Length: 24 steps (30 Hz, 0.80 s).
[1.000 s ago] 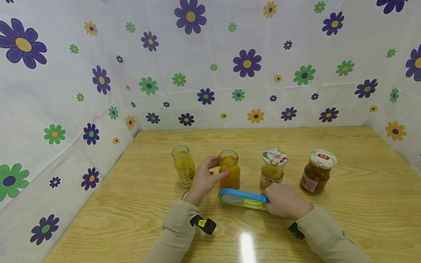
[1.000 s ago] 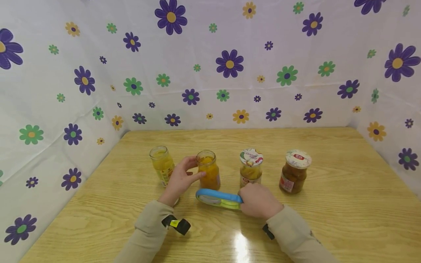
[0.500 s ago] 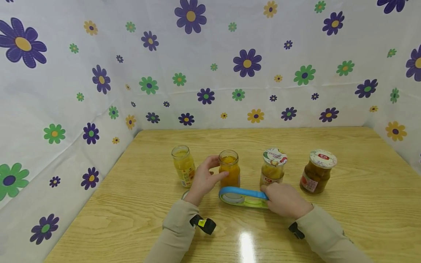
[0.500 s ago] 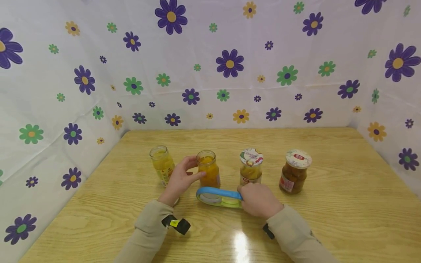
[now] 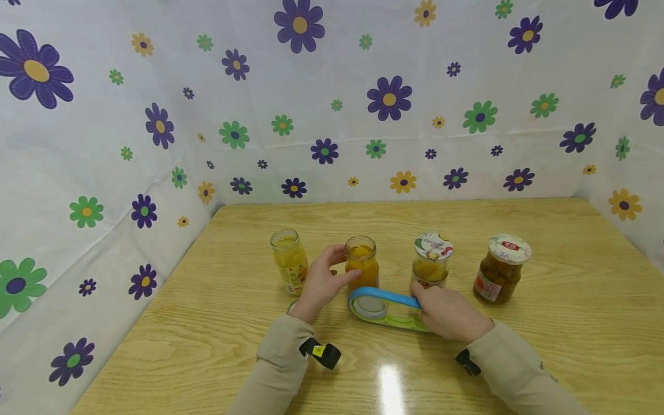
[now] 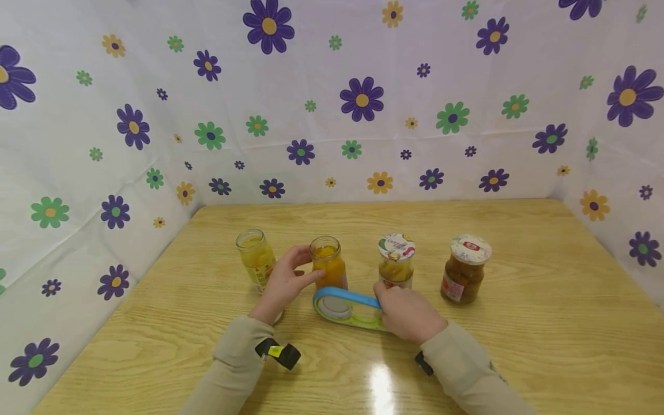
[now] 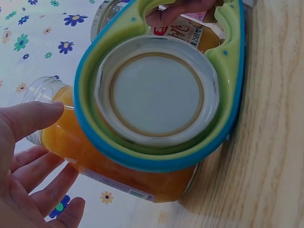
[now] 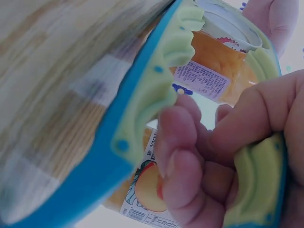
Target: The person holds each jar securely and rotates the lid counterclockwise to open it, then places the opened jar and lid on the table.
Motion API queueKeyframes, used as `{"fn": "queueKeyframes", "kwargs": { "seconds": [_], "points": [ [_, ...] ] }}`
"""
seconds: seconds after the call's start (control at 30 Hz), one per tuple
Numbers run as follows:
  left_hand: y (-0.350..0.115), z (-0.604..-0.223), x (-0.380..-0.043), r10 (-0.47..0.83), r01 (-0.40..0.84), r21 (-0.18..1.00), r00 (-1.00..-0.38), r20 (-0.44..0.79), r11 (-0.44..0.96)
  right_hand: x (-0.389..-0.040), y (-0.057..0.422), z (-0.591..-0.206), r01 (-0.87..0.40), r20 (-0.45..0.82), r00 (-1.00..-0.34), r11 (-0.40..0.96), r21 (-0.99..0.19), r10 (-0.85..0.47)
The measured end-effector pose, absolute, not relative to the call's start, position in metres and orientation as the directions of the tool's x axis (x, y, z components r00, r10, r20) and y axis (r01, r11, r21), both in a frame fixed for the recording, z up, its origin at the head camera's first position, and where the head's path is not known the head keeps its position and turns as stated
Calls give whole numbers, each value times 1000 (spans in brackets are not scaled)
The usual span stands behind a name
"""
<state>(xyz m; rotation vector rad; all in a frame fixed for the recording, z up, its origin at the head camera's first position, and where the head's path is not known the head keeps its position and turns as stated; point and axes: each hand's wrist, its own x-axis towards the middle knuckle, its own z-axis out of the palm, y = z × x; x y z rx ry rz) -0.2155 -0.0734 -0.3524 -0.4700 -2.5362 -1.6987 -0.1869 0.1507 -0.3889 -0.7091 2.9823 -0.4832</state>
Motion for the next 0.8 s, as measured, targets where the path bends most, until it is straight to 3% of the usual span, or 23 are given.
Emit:
{"fn": "queueKeyframes", "kwargs": {
  "seconds": [0.43,0.8],
  "points": [
    [-75,-354,-218,236,285,893,-948,211,347,-184,149,-390,-448,-32,-860,785,-428,-508],
    [-82,-385,-241,251,310,877,-941,228,367,-183,149,-390,-483,-25,-835,755,-444,-549]
  ]
}}
